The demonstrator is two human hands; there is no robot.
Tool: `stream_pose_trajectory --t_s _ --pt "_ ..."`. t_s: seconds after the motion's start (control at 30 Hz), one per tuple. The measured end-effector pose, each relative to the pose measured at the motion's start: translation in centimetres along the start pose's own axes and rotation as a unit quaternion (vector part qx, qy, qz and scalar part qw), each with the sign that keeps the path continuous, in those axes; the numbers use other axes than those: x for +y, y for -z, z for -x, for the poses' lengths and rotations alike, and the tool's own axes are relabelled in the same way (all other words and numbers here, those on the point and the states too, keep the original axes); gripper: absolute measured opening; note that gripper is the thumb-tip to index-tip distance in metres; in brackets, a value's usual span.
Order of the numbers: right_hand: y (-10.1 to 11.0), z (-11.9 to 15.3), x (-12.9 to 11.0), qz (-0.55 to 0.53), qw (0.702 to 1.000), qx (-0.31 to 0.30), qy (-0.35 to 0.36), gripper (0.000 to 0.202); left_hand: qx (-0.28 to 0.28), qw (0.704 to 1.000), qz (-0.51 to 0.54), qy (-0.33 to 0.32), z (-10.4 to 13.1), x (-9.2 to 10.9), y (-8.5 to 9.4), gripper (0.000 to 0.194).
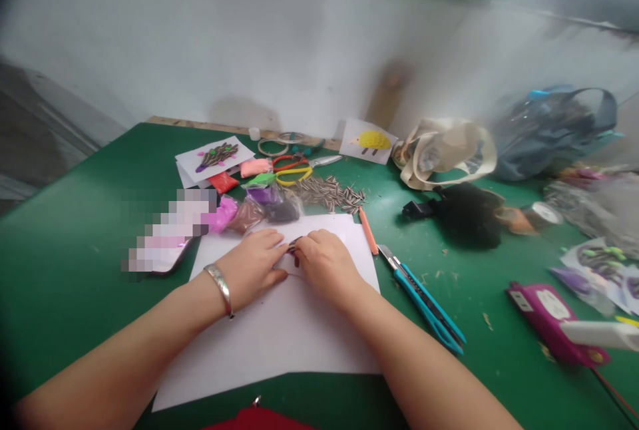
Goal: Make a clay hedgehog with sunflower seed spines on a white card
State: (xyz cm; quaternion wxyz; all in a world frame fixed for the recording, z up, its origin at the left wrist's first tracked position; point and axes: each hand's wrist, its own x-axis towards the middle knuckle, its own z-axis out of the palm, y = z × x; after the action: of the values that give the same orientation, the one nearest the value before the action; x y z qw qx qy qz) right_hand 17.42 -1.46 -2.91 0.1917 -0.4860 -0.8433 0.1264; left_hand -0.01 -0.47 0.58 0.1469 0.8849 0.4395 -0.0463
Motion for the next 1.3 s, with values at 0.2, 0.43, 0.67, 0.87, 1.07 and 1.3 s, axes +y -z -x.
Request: stream_pose_trajectory --t_s 0.2,0.43,0.67,0.87,1.07,1.3 --pt "-0.4 0.1 -0.2 0.014 1.0 0.016 0.006 0.021 -0.01 1.0 -0.003 0.002 0.0 0.2 0.2 0.024" --pt "-0.9 0.1 -0.2 -0.001 1.0 0.031 -0.001 0.017 -0.003 1.0 -0.012 0.002 0.0 0.2 -0.1 0.023" --pt "-0.4 0.0 -0.1 -0.027 0.999 0.024 -0.008 0.017 0.008 1.0 -0.017 -0.002 0.0 0.0 -0.3 0.022" --pt "0.2 0.3 0.4 -0.013 0.999 0.035 -0.018 0.021 0.007 1.0 -0.007 -0.01 0.2 0.0 -0.1 0.022" --pt "-0.4 0.1 0.1 0.003 0.999 0.028 -0.027 0.019 0.006 1.0 -0.006 -0.005 0.2 0.1 -0.2 0.026" --pt "-0.5 0.0 -0.1 0.004 0.999 0.026 -0.03 0.02 -0.001 1.0 -0.009 0.001 0.2 0.2 -0.1 0.027"
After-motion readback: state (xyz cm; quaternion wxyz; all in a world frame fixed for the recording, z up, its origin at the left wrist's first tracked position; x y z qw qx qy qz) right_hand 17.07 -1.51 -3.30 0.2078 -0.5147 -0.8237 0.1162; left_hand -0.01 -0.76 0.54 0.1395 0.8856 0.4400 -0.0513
